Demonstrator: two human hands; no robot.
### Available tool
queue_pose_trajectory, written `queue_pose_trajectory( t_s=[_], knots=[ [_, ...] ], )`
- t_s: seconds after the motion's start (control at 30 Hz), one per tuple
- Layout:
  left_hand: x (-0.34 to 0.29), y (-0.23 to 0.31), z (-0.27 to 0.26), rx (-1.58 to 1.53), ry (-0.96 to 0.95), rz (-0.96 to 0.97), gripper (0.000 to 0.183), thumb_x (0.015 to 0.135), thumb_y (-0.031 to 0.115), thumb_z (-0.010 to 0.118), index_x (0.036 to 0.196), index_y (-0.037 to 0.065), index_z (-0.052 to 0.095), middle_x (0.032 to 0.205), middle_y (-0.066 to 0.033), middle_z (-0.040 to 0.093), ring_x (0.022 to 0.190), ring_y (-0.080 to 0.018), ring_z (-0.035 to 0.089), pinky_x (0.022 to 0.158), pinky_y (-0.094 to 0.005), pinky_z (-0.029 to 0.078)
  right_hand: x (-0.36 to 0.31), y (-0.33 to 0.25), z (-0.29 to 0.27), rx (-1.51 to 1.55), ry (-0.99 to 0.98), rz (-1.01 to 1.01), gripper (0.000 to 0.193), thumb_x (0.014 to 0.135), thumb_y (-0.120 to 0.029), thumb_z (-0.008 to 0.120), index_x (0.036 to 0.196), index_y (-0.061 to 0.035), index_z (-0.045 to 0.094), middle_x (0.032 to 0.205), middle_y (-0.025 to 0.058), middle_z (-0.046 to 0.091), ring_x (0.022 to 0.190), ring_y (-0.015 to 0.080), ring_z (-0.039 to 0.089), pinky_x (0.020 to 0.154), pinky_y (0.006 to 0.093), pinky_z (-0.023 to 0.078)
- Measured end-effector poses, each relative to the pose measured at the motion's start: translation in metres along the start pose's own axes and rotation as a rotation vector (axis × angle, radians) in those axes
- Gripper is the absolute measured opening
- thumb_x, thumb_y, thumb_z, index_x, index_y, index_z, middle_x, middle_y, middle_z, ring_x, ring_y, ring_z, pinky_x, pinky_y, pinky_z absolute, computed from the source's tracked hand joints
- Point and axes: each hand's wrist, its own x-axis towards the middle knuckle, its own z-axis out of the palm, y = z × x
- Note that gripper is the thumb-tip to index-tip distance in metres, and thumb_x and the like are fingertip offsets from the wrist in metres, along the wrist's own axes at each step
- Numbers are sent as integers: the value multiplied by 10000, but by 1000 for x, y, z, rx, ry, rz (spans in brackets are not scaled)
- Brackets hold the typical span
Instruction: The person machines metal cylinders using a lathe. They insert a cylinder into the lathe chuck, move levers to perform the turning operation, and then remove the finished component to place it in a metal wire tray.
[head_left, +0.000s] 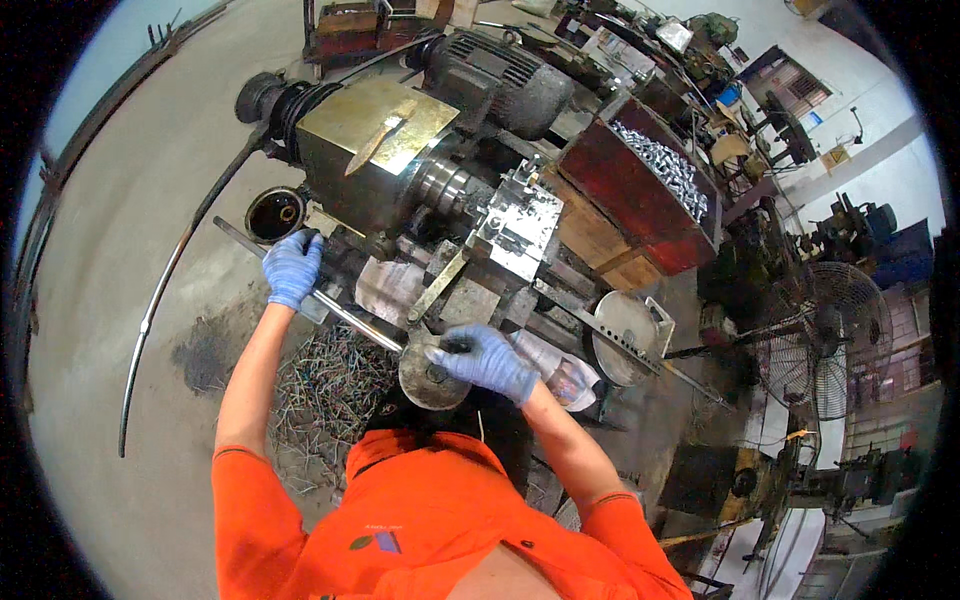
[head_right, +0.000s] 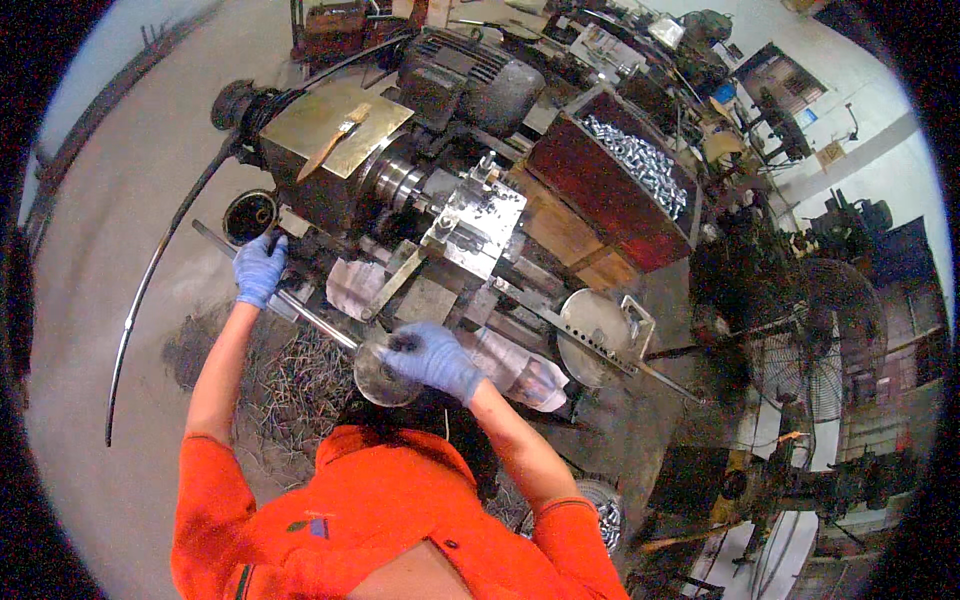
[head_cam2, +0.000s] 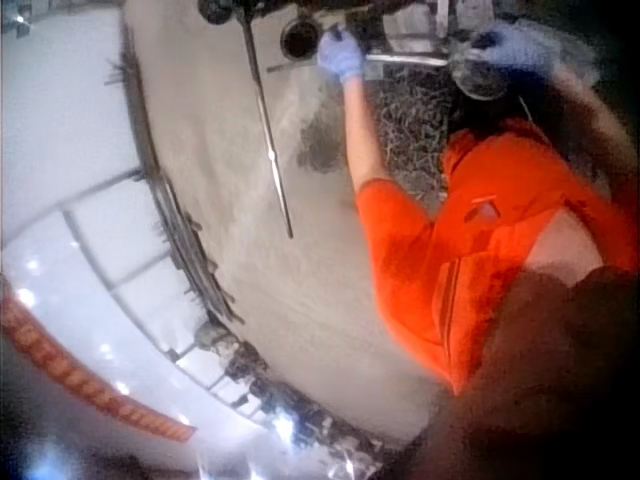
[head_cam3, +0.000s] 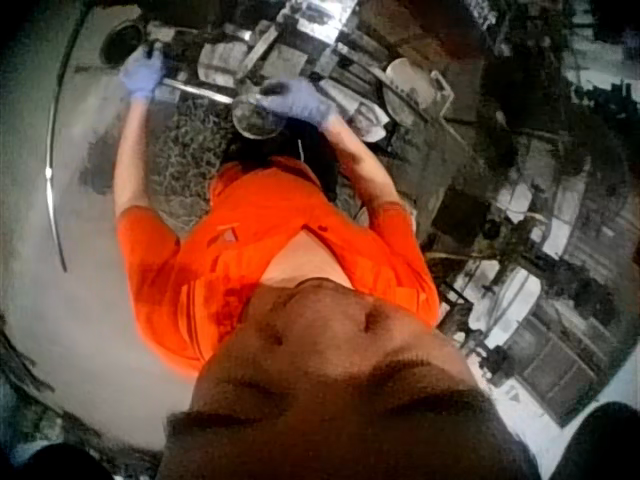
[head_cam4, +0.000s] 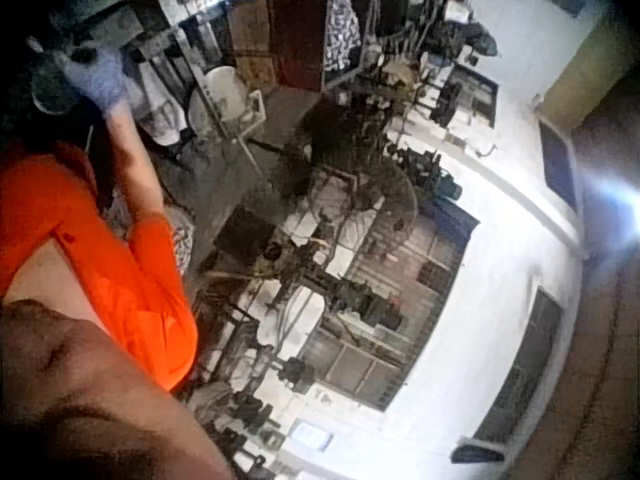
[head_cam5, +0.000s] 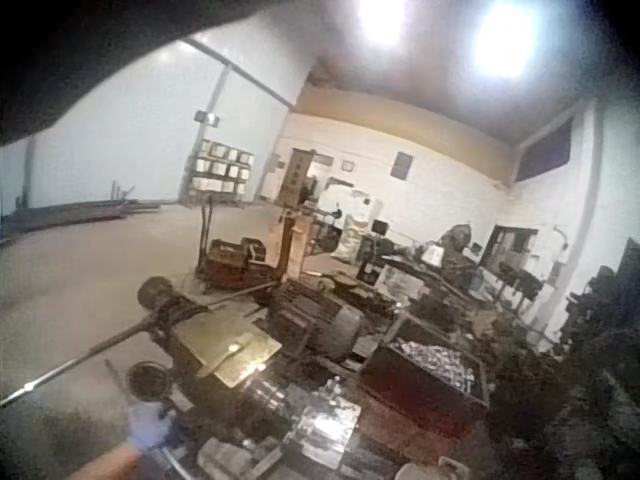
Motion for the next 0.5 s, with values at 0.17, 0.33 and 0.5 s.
queue_pose_trajectory(
  t_s=[0.17,0.33,0.5],
  knots=[
    [-11,-21,-11,-675,36,79,264,867,289,573,948,56,666,730,-52,657,625,-146,600,601,-279,477,4,8,-6,10,45,-24,400,776,-372,670,890,10,644,769,129,662,691,161,616,654,295,500],
    [-18,-116,-2,-848,246,-248,233,879,236,566,974,44,657,703,-28,624,601,-104,564,573,-255,466,10,-14,-3,163,-122,220,305,815,-284,647,848,19,641,666,37,585,668,74,513,623,271,454],
    [-44,-160,46,-18,14,-76,277,821,318,587,952,85,663,730,-105,655,661,-236,631,612,-346,490,-21,-4,-17,-78,67,-129,254,813,-239,647,848,12,636,679,46,582,677,68,510,632,255,451]
  ],
)
